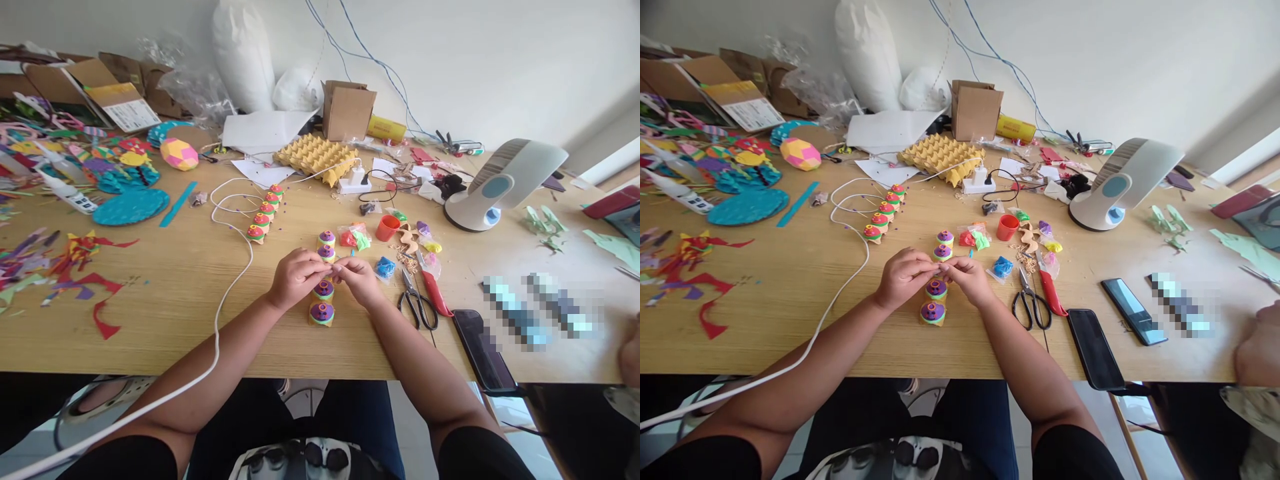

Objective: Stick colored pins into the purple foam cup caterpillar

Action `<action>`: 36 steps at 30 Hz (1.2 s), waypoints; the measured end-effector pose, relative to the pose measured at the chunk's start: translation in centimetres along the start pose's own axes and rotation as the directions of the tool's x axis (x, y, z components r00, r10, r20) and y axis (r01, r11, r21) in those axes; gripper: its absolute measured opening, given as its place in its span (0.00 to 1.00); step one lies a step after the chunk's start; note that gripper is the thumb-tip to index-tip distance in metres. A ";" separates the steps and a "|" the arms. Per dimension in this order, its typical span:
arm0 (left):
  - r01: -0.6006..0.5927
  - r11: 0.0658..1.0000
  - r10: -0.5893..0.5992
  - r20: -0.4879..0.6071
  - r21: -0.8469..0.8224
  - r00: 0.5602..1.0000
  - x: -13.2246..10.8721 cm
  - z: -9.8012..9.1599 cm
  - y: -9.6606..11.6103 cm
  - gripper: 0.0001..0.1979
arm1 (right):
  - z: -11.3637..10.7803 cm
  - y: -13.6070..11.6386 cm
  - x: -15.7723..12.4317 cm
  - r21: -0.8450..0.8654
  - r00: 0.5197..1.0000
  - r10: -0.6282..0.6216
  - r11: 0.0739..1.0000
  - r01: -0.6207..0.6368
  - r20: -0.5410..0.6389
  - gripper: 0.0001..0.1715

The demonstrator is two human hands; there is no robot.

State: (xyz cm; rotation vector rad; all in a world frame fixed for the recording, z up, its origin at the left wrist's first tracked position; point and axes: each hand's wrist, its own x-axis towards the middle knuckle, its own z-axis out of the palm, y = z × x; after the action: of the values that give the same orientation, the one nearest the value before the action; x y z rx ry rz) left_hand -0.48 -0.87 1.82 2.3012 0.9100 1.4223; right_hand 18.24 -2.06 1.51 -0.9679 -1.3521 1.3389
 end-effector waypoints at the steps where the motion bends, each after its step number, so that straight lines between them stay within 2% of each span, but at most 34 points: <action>1: 0.015 1.000 -0.015 -0.002 -0.018 1.000 0.0 0.0 0.1 0.06 | 0.0 0.1 0.0 0.005 1.000 0.000 1.000 0.000 0.004 0.23; 3: 0.082 0.994 -0.084 -0.019 -0.078 0.996 -0.2 0.1 0.4 0.07 | 0.0 0.2 0.0 0.017 1.000 0.003 1.000 -0.003 0.002 0.23; 5: 0.205 0.965 -0.220 -0.077 -0.165 0.972 -0.2 0.2 0.3 0.09 | -0.1 0.4 0.0 0.042 1.000 0.012 0.999 -0.011 -0.016 0.23; 6: 0.273 0.937 -0.304 -0.123 -0.220 0.944 -0.2 0.3 0.1 0.10 | -0.1 0.5 0.0 0.065 0.999 0.018 0.998 -0.016 -0.027 0.23; 9: 0.421 0.807 -0.545 -0.248 -0.413 0.801 -0.1 0.5 -1.0 0.14 | -0.4 0.6 0.1 0.163 0.998 0.028 0.986 -0.020 -0.048 0.23; 11: 0.449 0.743 -0.614 -0.238 -0.497 0.753 0.0 0.6 -1.7 0.15 | -0.5 0.6 0.2 0.221 0.999 0.020 0.975 -0.011 -0.041 0.23; 13: 0.461 0.712 -0.628 -0.185 -0.530 0.756 0.1 0.6 -1.9 0.15 | -0.6 0.5 0.2 0.235 1.000 0.009 0.972 -0.003 -0.022 0.23; 18: 0.506 0.708 -0.580 0.004 -0.493 0.815 -0.1 0.6 -0.7 0.18 | -0.5 0.3 0.1 0.185 1.000 0.000 0.983 0.001 -0.003 0.23; 21: 0.501 0.712 -0.542 0.069 -0.493 0.838 -0.2 0.6 -0.2 0.18 | -0.5 0.2 0.1 0.275 1.000 0.026 0.961 -0.023 -0.007 0.23; 27: 0.505 0.657 -0.535 0.125 -0.560 0.835 -0.4 0.9 -0.5 0.14 | -0.4 0.3 -0.1 0.390 0.993 0.093 0.913 -0.117 0.079 0.22; 31: 0.494 0.694 -0.497 0.147 -0.524 0.855 -0.4 0.7 -0.2 0.13 | -0.4 0.4 -0.1 0.452 0.988 0.085 0.881 -0.137 0.133 0.21; 36: 0.486 0.717 -0.471 0.167 -0.500 0.866 -0.1 0.5 0.2 0.13 | -0.4 0.4 -0.1 0.483 0.988 0.081 0.865 -0.135 0.130 0.19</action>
State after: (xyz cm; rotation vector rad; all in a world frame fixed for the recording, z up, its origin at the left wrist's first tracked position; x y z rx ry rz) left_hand -0.01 -1.09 1.60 1.5234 0.8805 1.2070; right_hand 18.59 -2.01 1.12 -0.6334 -0.9621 1.7332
